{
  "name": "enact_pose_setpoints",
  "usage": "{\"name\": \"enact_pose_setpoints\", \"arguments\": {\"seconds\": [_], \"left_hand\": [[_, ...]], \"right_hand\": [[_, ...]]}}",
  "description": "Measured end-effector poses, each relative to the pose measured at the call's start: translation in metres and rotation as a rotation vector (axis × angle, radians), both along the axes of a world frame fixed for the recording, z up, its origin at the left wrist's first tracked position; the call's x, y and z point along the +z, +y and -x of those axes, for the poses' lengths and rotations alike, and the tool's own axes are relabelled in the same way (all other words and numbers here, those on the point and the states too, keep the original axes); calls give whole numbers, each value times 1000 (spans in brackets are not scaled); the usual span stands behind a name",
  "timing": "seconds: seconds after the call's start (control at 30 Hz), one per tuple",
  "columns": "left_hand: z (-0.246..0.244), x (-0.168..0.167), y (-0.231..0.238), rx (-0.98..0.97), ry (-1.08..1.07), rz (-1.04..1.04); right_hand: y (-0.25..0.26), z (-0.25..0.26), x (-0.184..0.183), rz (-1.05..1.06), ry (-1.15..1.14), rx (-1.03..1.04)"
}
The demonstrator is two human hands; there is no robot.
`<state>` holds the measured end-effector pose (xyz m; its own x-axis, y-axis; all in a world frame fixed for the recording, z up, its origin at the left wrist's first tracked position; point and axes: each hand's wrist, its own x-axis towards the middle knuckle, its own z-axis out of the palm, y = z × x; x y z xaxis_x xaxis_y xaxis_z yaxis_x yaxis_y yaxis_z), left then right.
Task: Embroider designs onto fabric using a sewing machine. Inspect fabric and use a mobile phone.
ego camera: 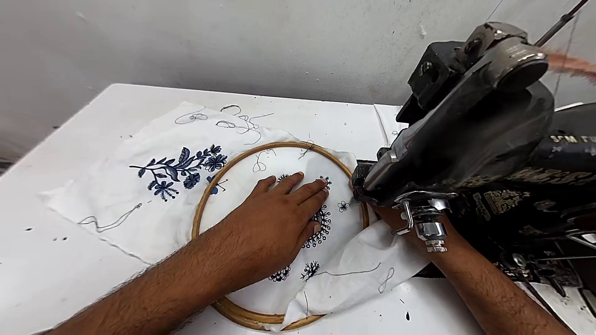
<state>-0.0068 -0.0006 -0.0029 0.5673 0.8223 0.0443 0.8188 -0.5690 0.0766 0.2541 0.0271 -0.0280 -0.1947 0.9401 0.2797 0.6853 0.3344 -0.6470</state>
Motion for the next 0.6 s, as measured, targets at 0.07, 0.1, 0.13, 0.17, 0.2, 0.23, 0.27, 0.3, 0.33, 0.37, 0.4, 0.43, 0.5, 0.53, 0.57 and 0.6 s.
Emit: {"name": "enact_pose_setpoints", "arguments": {"seconds": [0.07,0.1,0.13,0.17,0.2,0.23,0.27,0.3,0.33,0.37,0.4,0.43,0.5,0.53,0.57,0.6], "left_hand": [[-1,-1,1,0,-2,-8],[-2,-2,2,-5,-8,-17],[-3,-3,3,-12,-17,-25],[-3,-3,3,-14,-15,-20],[-3,-3,3,-15,-12,-15],[-3,-3,3,-16,-12,-17],[-2,-3,3,-15,-15,-23],[-1,-3,3,-14,-16,-25],[-1,-3,4,-13,-16,-24],[0,-2,3,-9,-11,-18],[1,-1,3,-5,-7,-12],[1,-1,3,-2,-3,-4],[2,0,4,2,-1,5],[1,0,4,4,-2,7],[1,0,5,6,-4,6],[1,-1,5,7,-9,-1]], "right_hand": [[3,0,-4,-46,35,11],[4,-1,-3,-59,49,20],[2,-1,1,-34,66,25],[1,-2,3,-31,74,31],[1,-2,2,-39,85,37],[2,-2,-2,-64,100,39],[3,-2,-5,-89,109,40],[2,-1,-5,-73,122,37],[0,-1,-2,0,141,30],[1,-4,-3,72,157,28],[4,-9,-8,132,176,44],[6,-13,-13,165,192,58],[9,-16,-23,134,217,72],[8,-14,-20,109,206,76],[8,-12,-16,97,182,76],[8,-12,-14,75,161,81]]}}
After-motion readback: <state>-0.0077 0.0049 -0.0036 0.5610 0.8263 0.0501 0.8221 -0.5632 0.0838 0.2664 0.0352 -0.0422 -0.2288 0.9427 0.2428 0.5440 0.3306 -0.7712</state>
